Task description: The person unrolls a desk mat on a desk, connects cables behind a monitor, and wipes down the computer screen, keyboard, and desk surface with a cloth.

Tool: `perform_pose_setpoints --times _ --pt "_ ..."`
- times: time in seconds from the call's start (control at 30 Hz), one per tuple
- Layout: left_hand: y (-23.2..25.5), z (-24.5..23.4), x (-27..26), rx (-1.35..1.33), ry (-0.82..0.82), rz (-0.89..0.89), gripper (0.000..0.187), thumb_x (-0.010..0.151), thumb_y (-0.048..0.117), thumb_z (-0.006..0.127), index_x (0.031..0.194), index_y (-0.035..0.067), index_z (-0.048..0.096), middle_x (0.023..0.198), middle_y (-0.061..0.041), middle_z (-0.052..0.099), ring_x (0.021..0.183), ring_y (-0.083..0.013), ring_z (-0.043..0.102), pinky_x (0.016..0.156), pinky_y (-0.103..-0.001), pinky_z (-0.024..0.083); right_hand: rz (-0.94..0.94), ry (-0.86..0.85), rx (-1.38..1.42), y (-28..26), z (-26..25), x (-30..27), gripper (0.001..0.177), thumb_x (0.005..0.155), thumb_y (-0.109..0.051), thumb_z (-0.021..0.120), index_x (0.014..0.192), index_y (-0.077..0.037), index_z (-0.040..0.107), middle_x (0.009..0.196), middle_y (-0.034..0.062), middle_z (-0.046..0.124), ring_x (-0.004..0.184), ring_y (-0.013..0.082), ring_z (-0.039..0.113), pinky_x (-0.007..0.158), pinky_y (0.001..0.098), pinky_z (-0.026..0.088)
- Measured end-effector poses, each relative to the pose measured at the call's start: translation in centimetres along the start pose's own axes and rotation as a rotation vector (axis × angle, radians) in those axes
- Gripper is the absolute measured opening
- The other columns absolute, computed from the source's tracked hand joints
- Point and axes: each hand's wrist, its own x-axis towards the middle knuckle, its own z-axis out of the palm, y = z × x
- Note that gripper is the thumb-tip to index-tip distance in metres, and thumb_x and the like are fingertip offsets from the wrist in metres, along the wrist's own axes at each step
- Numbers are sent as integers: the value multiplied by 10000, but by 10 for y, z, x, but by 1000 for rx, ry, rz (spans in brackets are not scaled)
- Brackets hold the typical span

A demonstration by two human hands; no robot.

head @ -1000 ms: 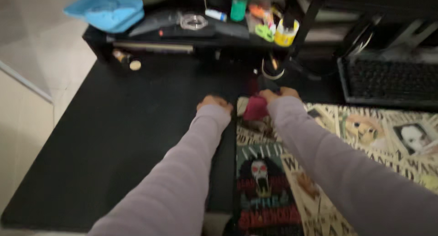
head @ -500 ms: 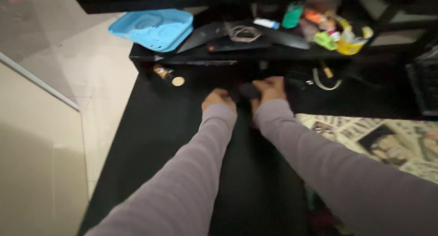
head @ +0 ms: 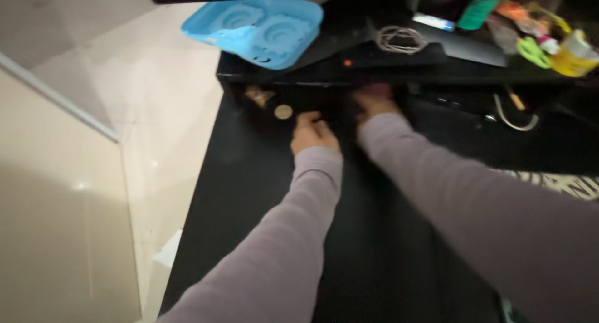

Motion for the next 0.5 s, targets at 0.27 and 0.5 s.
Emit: perform_pose_setpoints --times 0.27,0.5 --pt "30 -28 -27 48 1 -144 189 959 229 585 1049 122 711 991 -167 760 938 -372 727 851 -457 574 -96 -135 52 -59 -89 -92 486 676 -14 734 1137 -170 739 1186 138 732 1104 391 644 975 437 503" --pt "155 -67 -121 629 -957 -185 532 988 517 651 840 35 819 907 -114 782 953 -288 710 876 -408 506 436 -238 -269 68 -224 -143 547 609 -246 867 1145 -251 756 1164 104 720 1092 344 683 938 434 527"
